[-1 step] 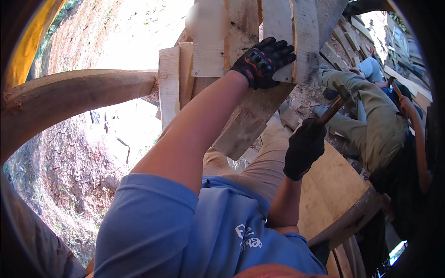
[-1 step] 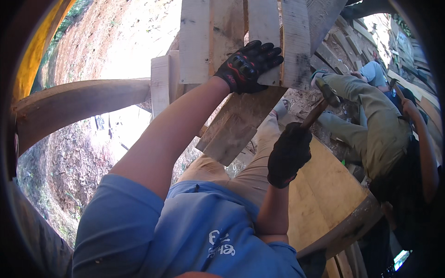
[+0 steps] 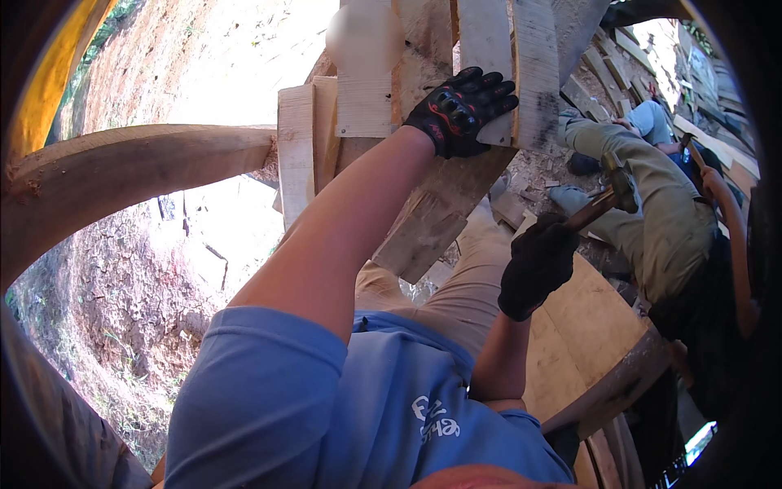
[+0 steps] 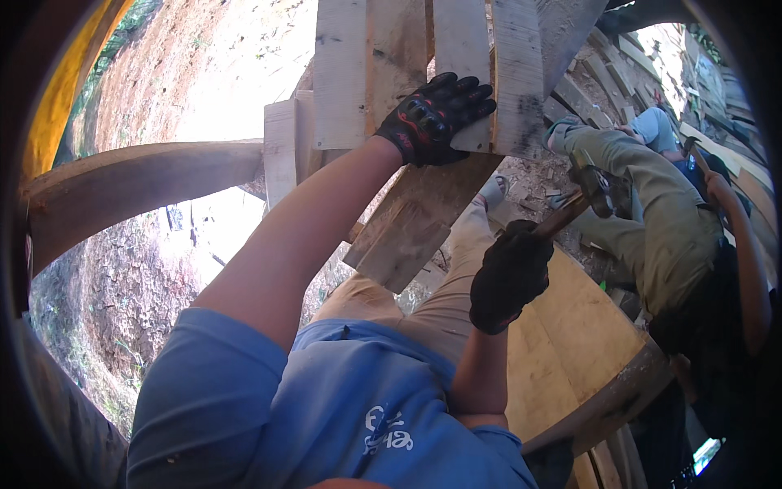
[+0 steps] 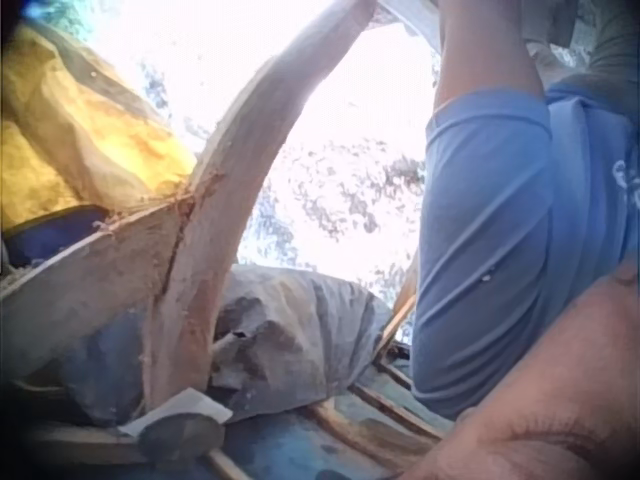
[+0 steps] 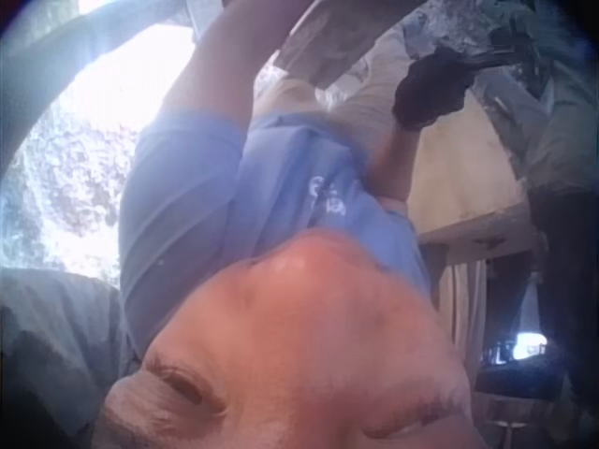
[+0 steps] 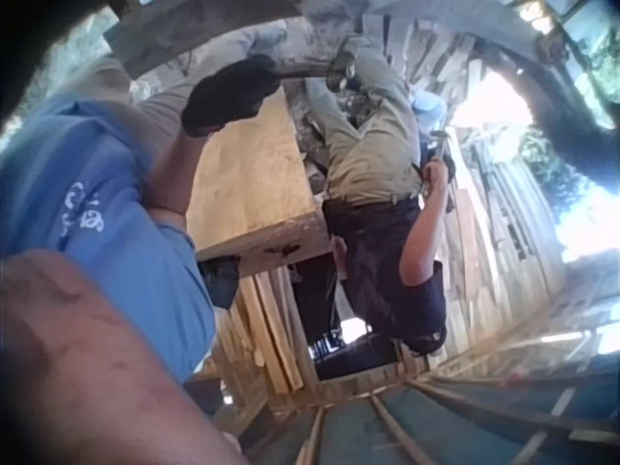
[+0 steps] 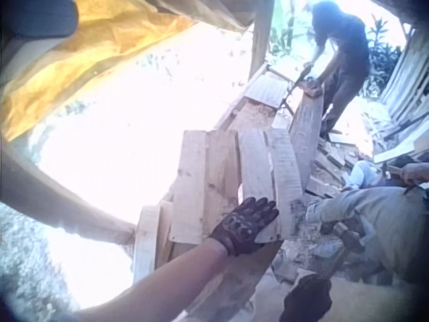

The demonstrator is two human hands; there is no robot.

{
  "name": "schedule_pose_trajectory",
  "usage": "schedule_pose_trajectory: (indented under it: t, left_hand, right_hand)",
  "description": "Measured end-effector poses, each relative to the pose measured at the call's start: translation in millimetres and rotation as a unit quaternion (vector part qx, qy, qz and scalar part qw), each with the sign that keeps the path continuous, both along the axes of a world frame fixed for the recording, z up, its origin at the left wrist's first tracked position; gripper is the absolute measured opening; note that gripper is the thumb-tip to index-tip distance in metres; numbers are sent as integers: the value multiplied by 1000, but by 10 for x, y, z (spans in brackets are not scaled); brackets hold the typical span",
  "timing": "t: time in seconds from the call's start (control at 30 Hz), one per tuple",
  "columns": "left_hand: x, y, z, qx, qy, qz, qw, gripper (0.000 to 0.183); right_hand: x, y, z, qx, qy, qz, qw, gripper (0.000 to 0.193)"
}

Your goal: The person hammers nails into wooden planks to secure them to a larger wooden structure, using a hammer while wearing protective gloves.

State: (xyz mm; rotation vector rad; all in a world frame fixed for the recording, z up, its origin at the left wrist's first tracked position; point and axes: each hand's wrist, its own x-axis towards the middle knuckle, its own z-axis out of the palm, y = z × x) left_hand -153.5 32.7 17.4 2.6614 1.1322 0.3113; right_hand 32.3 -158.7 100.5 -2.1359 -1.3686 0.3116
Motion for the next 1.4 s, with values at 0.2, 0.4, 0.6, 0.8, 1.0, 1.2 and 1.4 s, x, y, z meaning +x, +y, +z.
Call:
schedule_pose_trajectory:
  t: [0.2, 0.4, 0.6, 0.8, 1.0, 1.2, 1.4]
  left_hand:
    - [36, -17, 59, -11, -15, -11, 1000, 96]
    - [-18, -36, 24, 3, -3, -2, 1000, 96]
    - [50, 16, 3, -9, -28, -1, 1000, 99]
    - [47, -4, -14, -18, -33, 2, 999, 101]
    - [127, 67, 44, -22, -16, -19, 999, 100]
    - [149, 42, 35, -29, 58, -7, 998, 101]
    - [141, 122, 65, -55, 106, -12, 993, 99]
  right_hand:
    - [23, 1, -628, -134, -32, 160, 977, 25]
    - [-22, -75, 16, -11, -243, 150, 958, 13]
    - [50, -30, -456, -88, -37, 196, 976, 11]
    - [441, -340, -548, -18, 83, 53, 995, 20]
    - [914, -280, -1267, -140, 493, -264, 817, 33]
    - [1168, -279, -1820, -234, 514, -304, 767, 41]
    - [1365, 49, -1933, -287, 481, -237, 794, 41]
